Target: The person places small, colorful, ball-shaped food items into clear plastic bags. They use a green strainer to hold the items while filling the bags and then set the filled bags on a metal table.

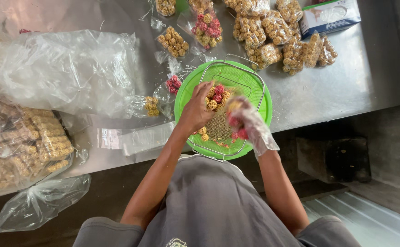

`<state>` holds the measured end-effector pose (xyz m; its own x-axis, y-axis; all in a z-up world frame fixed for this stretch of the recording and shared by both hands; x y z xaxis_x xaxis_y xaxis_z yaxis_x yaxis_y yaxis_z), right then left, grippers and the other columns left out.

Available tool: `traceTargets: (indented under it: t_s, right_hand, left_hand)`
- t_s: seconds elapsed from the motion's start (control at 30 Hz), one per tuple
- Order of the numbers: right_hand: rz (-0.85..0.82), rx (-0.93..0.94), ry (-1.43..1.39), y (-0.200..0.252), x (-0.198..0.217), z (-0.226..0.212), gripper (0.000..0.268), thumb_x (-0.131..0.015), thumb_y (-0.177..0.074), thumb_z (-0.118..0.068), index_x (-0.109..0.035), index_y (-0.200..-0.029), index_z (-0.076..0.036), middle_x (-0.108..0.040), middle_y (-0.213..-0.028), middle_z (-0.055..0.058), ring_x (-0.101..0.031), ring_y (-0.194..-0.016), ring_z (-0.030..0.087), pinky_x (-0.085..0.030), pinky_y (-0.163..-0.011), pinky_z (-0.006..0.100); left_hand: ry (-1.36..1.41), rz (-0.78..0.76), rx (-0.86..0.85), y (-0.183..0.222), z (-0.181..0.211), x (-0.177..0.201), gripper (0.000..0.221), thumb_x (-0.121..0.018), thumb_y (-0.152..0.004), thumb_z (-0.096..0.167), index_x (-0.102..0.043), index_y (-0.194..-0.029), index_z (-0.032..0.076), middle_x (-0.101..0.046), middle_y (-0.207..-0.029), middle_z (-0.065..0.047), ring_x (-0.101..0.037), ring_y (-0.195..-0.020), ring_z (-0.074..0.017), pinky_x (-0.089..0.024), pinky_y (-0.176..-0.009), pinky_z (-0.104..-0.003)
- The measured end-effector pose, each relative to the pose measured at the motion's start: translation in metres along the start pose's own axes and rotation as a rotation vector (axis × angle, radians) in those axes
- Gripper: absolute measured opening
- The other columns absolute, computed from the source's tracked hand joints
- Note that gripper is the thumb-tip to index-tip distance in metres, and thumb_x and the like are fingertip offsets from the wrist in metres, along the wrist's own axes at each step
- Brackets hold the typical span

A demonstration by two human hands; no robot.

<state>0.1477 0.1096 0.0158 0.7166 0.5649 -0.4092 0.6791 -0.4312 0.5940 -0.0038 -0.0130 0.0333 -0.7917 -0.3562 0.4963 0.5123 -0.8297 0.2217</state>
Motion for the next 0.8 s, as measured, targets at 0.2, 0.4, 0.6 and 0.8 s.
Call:
traceTargets:
  t_s: [0.2, 0.4, 0.6, 0.8]
  right_hand:
    - [-0.098, 0.855, 0.676, 0.019, -0.052, -0.057, 0.036, -0.082, -0.087, -0.008, -0.067, -0.12, -0.008, -0.067, -0.114, 0.01, -0.071, -0.094, 0.019, -0.062, -0.078, 0.03]
    - [0.379, 0.793, 1.078, 0.009, 0.006, -0.042, 0.016, -0.063, -0.105, -0.017, -0.068, -0.112, -0.004, -0.071, -0.111, 0.014, -0.07, -0.089, 0.024, -0.061, -0.071, 0.03]
    - [0.003, -0.06, 1.939, -0.014, 0.044, 0.057, 0.033, -0.058, -0.095, -0.028, -0.061, -0.118, -0.005, -0.066, -0.103, 0.019, -0.069, -0.085, 0.027, -0.062, -0.077, 0.038]
    - [-0.163, 0.635, 2.174, -0.021, 0.045, 0.143, 0.033, -0.048, -0.097, -0.033, -0.06, -0.119, -0.011, -0.063, -0.123, 0.022, -0.065, -0.107, 0.033, -0.055, -0.092, 0.038]
  left_hand:
    - [-0.07, 0.035, -0.084, -0.004, -0.003, -0.014, 0.093, -0.079, -0.069, 0.006, -0.037, -0.151, 0.016, -0.038, -0.156, -0.009, -0.05, -0.136, -0.0324, -0.048, -0.107, -0.04]
    - [0.12, 0.082, -0.069, -0.006, -0.008, -0.001, 0.085, -0.064, -0.076, -0.004, -0.036, -0.156, 0.008, -0.04, -0.157, -0.013, -0.053, -0.136, -0.0304, -0.053, -0.104, -0.037]
    - [0.103, 0.045, -0.277, -0.005, 0.038, 0.008, 0.083, -0.06, -0.079, -0.006, -0.034, -0.158, 0.001, -0.043, -0.155, -0.016, -0.058, -0.127, -0.0259, -0.052, -0.107, -0.036]
    - [-0.112, 0.056, -0.141, -0.031, 0.014, -0.003, 0.082, -0.065, -0.073, 0.002, -0.037, -0.151, 0.001, -0.038, -0.155, -0.016, -0.05, -0.134, -0.0338, -0.044, -0.109, -0.042]
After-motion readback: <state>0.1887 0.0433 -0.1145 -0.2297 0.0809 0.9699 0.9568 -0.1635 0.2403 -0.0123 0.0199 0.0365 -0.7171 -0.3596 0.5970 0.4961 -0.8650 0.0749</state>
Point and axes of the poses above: each hand's wrist, its own y-axis away from the middle knuckle, its own x-axis out of the back of the hand, z = x × y, the point moved 2 cm from there along -y, towards the middle knuckle
